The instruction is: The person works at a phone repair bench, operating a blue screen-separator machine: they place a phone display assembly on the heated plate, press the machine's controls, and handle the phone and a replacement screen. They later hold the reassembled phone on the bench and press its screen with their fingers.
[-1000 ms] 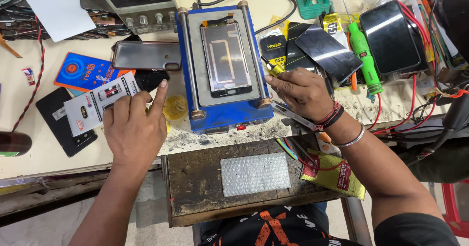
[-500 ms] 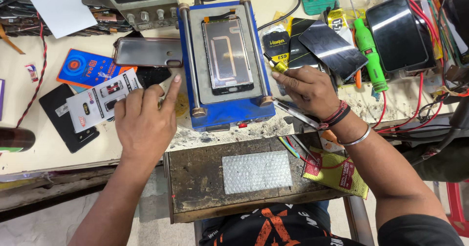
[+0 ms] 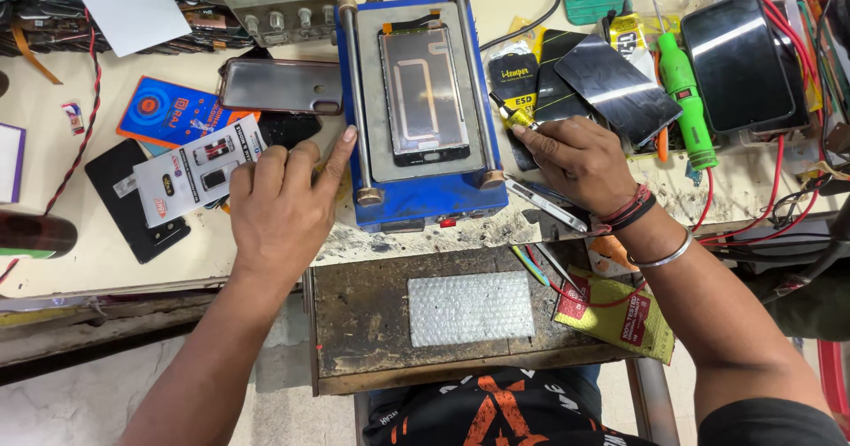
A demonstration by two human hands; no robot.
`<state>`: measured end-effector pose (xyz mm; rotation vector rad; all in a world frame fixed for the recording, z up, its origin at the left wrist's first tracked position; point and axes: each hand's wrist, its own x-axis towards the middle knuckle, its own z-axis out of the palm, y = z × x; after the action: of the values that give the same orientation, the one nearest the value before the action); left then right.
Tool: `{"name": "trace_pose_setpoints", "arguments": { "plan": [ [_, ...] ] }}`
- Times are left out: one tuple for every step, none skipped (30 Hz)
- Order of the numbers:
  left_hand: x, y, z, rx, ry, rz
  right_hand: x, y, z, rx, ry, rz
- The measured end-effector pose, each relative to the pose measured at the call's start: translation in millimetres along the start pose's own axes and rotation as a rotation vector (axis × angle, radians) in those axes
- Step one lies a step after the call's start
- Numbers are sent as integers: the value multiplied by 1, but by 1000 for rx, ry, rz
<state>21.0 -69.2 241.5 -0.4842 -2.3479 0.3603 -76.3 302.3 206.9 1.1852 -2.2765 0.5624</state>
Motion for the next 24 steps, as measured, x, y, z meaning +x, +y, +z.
{"name": "trace_pose_setpoints", "arguments": {
  "plan": [
    [0, 0, 1, 23, -10, 9, 0, 0, -2, -8, -8, 6],
    [-1, -1, 1, 45, -19, 19, 0, 0, -4, -17, -16, 13],
    [-1, -1, 2, 66, -30, 31, 0, 0, -6, -25, -24, 22],
    [-2, -1, 3, 62, -27, 30, 0, 0, -8, -34, -16, 9],
    [-2, -1, 4, 57, -26, 28, 0, 1, -9, -41, -8, -4],
    [-2, 0, 6, 53, -25, 25, 0, 2, -11, -48, -2, -18],
    [-3, 0, 7, 51, -18, 22, 0, 2, -12, -50, 1, -20],
    [-3, 1, 9, 51, -10, 19, 0, 2, -13, -53, 5, -23],
    [-3, 1, 11, 51, -2, 16, 0, 2, -14, -56, 9, -26],
    [-4, 1, 12, 56, -6, 15, 0, 1, -15, -57, 9, -28],
    [-5, 1, 14, 62, -10, 14, 0, 1, -16, -59, 9, -30],
    [-6, 1, 16, 68, -13, 13, 0, 1, -17, -61, 9, -32],
    [-7, 1, 17, 70, -10, 9, 0, 1, -17, -59, 10, -43],
    [-8, 1, 18, 73, -7, 6, 1, 1, -18, -57, 11, -53],
    [-10, 2, 19, 77, -3, 2, 3, 1, -19, -56, 13, -64],
    [-11, 2, 20, 80, -16, 1, 4, 1, -20, -47, 12, -77],
    [-13, 2, 21, 83, -28, -1, 5, 2, -20, -38, 11, -89],
    [-14, 2, 22, 86, -42, -3, 7, 2, -21, -30, 9, -102],
    [-15, 2, 23, 93, -45, -6, 8, 2, -21, -35, 3, -106],
    [-16, 2, 24, 100, -47, -10, 10, 2, -20, -40, -3, -110],
    [-17, 2, 25, 108, -49, -15, 11, 2, -20, -45, -9, -115],
    [-17, 1, 26, 110, -44, -14, 13, 3, -19, -42, -7, -118],
    [-18, 1, 27, 111, -39, -13, 13, 2, -19, -39, -6, -120],
    [-19, 1, 27, 112, -34, -13, 14, 2, -18, -36, -5, -122]
  ]
}}
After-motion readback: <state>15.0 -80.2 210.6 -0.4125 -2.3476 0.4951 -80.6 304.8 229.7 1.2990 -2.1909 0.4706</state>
